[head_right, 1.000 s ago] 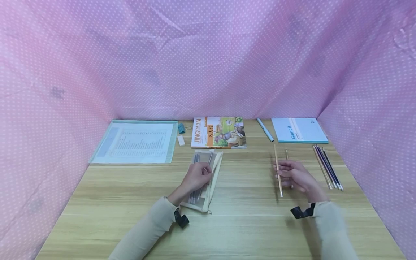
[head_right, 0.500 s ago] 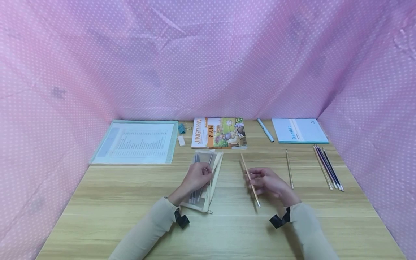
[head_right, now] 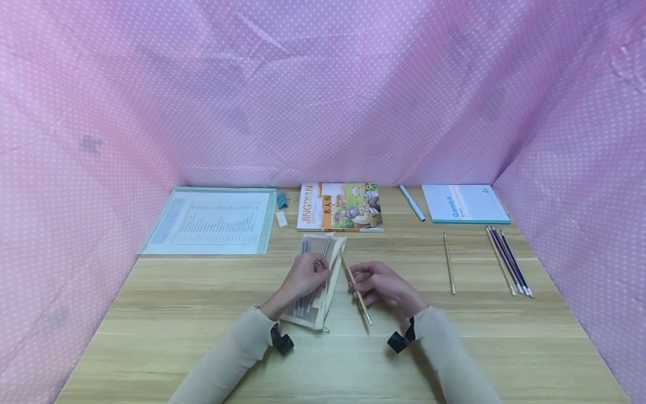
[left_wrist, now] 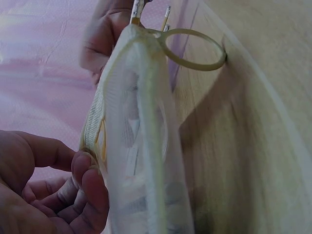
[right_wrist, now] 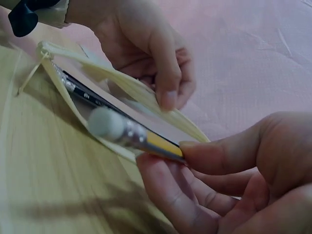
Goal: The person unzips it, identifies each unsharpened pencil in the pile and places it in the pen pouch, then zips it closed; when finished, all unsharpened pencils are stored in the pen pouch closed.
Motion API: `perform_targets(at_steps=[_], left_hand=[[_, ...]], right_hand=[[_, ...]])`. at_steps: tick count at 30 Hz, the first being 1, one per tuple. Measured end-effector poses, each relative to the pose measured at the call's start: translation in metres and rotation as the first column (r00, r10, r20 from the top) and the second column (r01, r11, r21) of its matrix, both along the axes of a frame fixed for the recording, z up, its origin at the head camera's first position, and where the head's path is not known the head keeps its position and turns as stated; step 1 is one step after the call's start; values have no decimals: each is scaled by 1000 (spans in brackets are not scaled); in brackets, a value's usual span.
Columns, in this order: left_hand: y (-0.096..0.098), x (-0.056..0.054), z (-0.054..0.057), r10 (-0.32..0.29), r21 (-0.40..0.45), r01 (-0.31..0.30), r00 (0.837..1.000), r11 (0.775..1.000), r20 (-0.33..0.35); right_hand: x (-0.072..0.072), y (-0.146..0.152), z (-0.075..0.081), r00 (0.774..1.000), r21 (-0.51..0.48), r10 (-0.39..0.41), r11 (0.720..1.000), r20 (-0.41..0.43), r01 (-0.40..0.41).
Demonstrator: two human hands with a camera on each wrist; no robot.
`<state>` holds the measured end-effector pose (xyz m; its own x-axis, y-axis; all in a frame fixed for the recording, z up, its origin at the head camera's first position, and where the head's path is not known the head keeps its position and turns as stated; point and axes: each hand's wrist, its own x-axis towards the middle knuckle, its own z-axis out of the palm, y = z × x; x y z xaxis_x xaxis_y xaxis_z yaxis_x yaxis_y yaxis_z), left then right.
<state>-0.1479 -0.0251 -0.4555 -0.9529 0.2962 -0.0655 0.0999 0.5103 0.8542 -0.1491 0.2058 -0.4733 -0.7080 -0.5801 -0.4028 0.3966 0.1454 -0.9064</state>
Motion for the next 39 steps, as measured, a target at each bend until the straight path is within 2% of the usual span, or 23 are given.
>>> perform_targets(at_steps=[6, 13, 21, 27, 34, 39], left_hand=[[0, 0, 0, -5, 2, 5, 1000, 1000, -5], [-1, 0, 0, -9, -8, 9, 1000, 1000, -21], [0, -2, 2, -4, -21, 5, 998, 1000, 69], [0, -1, 2, -5, -11, 6, 998, 1000, 55], [-1, -1, 3, -11, -15, 12, 998, 1000, 61], [-1, -1, 2, -10, -15, 10, 1000, 1000, 2]], right_hand=[[-6, -21, -3, 995, 3, -95, 995, 0, 95], [-5, -42, -6, 969, 24, -246, 969, 1, 246], [0, -63, -8, 925, 22, -380, 925, 9, 380], [5, -74, -9, 908, 21, -417, 908, -31, 418], [7, -73, -3, 910, 41, -413, 910, -19, 414], [1, -60, 2, 887, 81, -461, 883, -32, 462]])
